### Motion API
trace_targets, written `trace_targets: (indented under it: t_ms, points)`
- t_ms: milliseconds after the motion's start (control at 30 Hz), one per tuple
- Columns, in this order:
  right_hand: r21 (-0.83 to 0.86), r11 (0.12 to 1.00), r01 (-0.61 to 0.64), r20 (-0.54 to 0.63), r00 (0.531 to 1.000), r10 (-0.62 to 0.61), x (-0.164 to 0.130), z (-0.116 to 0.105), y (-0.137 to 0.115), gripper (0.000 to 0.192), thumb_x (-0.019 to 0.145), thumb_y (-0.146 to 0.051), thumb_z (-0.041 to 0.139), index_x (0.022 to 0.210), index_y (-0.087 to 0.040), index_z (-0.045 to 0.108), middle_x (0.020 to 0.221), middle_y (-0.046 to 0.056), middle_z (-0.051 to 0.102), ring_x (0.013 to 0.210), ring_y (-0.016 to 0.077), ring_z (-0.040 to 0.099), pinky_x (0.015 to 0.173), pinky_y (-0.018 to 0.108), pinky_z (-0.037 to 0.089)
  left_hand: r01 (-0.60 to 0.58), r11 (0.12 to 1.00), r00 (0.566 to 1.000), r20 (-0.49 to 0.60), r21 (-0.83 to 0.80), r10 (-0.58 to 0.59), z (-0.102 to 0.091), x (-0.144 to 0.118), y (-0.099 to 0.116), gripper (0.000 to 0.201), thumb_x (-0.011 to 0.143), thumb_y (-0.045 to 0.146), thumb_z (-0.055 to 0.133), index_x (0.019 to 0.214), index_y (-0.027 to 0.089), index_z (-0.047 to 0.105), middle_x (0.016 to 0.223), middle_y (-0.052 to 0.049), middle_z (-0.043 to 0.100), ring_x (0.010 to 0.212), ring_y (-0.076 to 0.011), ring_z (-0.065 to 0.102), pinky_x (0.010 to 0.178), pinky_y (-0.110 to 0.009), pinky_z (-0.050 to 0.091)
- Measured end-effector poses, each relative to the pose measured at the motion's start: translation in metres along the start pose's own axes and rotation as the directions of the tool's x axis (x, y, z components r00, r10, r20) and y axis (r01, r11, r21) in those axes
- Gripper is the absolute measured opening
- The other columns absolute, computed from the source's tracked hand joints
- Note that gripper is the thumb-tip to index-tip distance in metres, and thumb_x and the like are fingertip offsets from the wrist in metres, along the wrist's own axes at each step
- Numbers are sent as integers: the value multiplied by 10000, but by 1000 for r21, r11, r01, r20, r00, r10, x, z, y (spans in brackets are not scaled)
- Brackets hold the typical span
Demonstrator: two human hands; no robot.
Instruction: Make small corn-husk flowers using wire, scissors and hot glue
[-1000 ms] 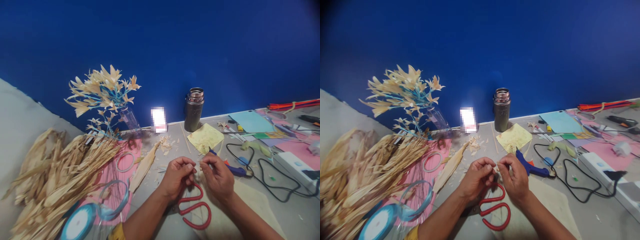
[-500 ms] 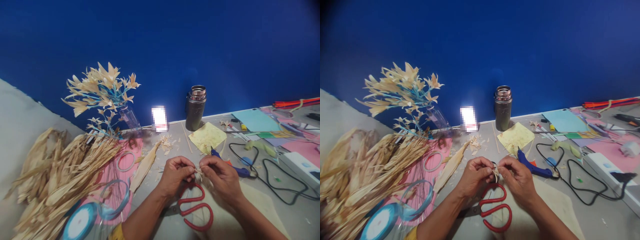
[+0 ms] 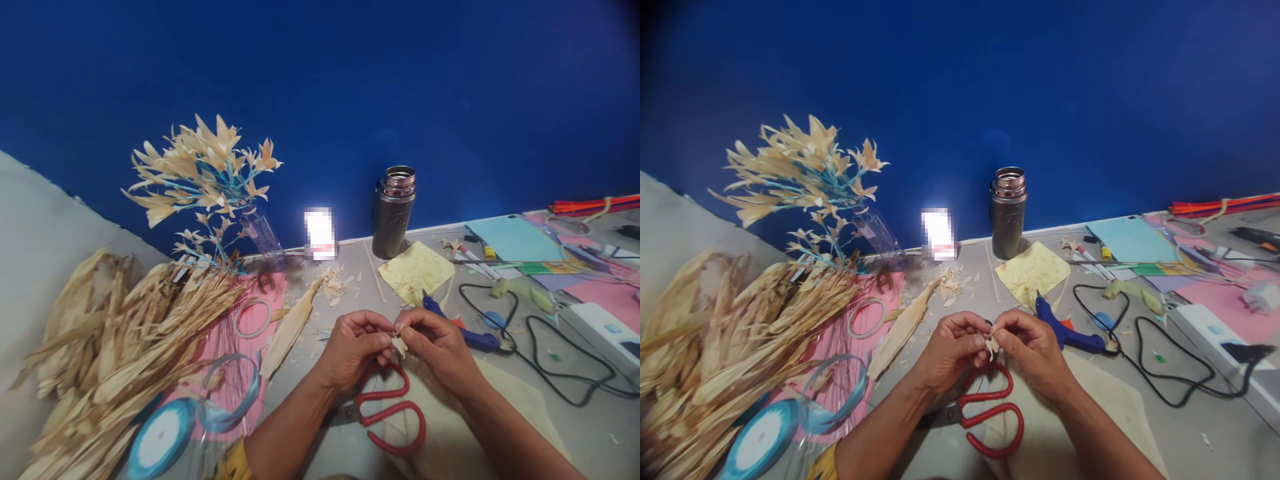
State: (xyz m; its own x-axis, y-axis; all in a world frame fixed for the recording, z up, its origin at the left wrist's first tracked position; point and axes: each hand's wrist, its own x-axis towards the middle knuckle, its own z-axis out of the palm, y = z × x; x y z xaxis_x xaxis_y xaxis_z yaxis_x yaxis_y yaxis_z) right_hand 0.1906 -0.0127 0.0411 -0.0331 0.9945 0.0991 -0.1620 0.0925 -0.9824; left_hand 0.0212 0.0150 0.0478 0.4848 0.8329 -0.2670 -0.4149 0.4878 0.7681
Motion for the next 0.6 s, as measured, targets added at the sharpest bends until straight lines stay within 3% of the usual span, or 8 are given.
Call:
trace_targets:
  t_ms: [367, 600]
  points:
    - [104, 991, -84, 23, 996, 82, -1, 3, -3, 305, 839, -502, 776, 811, -211, 693, 668, 3, 655, 564, 147, 591, 558, 282, 541, -18, 1000, 999, -30, 4, 18, -2, 2, -6, 416, 557, 366, 973, 774, 107, 731, 568, -35, 683, 495, -115, 610, 496, -219, 456]
    - [79, 995, -54, 8, 999, 53, 0, 4, -7, 309, 826, -504, 783, 803, -207, 702, 647, 1, 646, 543, 145, 585, 554, 289, 554, -35, 999, 999, -16, 22, 36, -3, 4, -8, 389, 607, 372, 950, 781, 121, 709, 576, -28, 686, 481, -104, 588, 506, -222, 452]
